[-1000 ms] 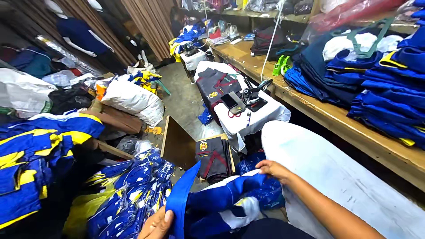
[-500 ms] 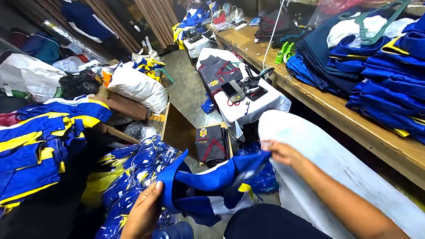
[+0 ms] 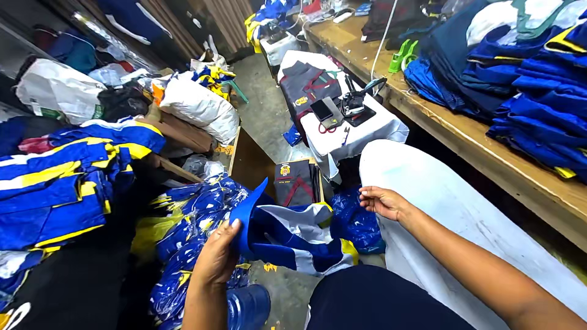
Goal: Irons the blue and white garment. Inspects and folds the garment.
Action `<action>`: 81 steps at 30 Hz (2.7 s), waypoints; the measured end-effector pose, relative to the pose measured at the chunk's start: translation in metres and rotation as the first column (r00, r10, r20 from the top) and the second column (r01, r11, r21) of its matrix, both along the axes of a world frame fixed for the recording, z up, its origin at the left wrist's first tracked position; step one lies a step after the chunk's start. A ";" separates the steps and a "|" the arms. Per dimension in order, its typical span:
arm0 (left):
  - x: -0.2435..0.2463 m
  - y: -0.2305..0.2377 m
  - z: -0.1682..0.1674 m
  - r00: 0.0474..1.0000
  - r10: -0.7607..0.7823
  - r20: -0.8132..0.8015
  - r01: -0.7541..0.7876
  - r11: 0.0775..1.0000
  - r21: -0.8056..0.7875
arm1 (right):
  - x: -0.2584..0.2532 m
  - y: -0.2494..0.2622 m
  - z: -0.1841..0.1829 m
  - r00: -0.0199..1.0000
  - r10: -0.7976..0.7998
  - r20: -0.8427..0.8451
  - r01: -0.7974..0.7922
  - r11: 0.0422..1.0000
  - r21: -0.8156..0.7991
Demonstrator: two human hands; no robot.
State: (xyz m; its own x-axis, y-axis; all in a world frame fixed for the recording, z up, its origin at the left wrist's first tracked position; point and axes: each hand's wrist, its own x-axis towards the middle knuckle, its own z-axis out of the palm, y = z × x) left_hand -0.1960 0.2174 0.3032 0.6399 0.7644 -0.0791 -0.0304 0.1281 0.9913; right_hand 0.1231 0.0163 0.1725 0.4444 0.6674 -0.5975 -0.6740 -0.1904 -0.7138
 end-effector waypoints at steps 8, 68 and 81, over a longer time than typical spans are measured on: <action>0.041 -0.029 -0.007 0.994 -0.095 -0.044 0.094 0.995 -0.030 | -0.060 -0.014 -0.107 0.957 0.184 -0.225 -0.237 0.942 -0.239; 0.038 -0.089 -0.046 0.839 -0.531 0.116 0.529 0.847 0.048 | -0.096 -0.071 -0.101 0.867 0.446 0.223 -0.364 0.872 -0.328; 0.045 -0.097 -0.067 0.704 -0.675 0.223 0.696 0.717 -0.028 | -0.105 -0.054 -0.055 0.908 0.346 0.238 -0.324 0.938 -0.128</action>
State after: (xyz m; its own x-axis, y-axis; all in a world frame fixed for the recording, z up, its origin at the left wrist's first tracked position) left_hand -0.1511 0.1201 0.2365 0.9937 0.1027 0.0444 -0.0722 0.2860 0.9555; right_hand 0.0184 -0.0380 0.1178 0.3470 0.7562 -0.5548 -0.3593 -0.4392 -0.8234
